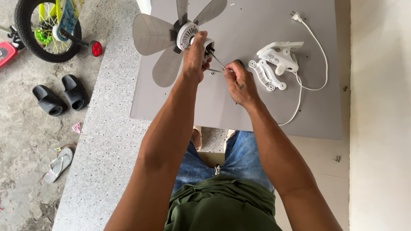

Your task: The person uses a screwdriver to remove screws from the base and neck of a white electric fan, detaching the base and then the neck from the fan head. The removed parts are placed on the table.

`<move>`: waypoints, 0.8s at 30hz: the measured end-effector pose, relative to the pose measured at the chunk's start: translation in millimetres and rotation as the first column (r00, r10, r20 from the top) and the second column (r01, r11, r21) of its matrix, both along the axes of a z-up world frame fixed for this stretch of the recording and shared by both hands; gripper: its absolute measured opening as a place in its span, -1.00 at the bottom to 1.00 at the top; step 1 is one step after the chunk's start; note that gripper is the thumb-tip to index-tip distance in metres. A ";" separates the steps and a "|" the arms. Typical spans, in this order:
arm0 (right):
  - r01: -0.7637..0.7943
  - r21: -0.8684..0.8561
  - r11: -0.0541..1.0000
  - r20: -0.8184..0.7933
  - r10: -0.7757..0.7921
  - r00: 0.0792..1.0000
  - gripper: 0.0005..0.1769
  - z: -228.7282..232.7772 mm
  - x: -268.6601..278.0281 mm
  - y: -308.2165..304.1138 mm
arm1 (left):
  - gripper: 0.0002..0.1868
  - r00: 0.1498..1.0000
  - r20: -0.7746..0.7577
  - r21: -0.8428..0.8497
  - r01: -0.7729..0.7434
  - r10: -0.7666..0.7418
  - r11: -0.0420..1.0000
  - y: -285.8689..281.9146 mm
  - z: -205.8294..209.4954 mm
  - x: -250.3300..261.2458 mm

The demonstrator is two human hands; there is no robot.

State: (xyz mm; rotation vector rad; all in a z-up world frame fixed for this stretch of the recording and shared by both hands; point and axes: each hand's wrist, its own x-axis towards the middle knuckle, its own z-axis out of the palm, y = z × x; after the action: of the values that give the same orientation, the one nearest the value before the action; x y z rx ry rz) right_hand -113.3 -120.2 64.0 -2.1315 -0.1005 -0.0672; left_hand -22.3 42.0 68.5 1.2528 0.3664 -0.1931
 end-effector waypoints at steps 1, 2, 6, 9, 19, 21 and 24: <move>-0.007 0.009 1.000 0.038 0.006 0.999 -0.72 0.4 -0.7 0.0 | -0.37 1.000 0.002 -0.002 0.001 -0.001 1.000 0.1 1.4 -0.1; -0.014 0.019 1.000 0.075 0.012 0.997 -0.73 0.7 -1.1 -0.2 | -0.37 1.000 0.004 -0.003 0.002 -0.002 1.000 0.1 2.7 -0.2; -0.023 0.033 0.999 0.118 0.019 0.993 -0.74 1.4 -1.9 0.6 | -0.38 1.000 -0.016 0.014 -0.005 0.005 1.000 0.7 7.1 -1.5; -0.024 0.048 0.999 0.108 0.019 0.994 -0.74 1.7 -1.0 2.2 | -0.39 1.000 -0.017 0.006 -0.003 0.003 1.000 1.6 8.6 -2.5; -0.028 0.017 0.999 0.110 0.026 0.994 -0.71 -4.7 1.5 0.8 | -0.37 0.999 -0.036 0.013 0.017 -0.017 1.000 2.3 9.0 -5.7; -0.036 0.021 0.999 0.141 0.032 0.989 -0.71 -11.4 3.8 -1.3 | -0.39 0.999 -0.043 0.020 0.023 -0.022 1.000 2.2 8.9 -5.1; -0.064 0.111 0.992 0.097 0.054 0.994 -0.72 -22.8 8.7 -7.3 | -0.45 0.999 -0.020 0.014 0.049 -0.048 0.999 3.4 6.6 -4.7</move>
State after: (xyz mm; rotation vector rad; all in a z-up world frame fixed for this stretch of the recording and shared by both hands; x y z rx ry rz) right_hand -104.6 -127.5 41.2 -2.0103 -0.2104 -0.1353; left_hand -27.1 45.3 75.0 1.2754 0.3547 -0.2445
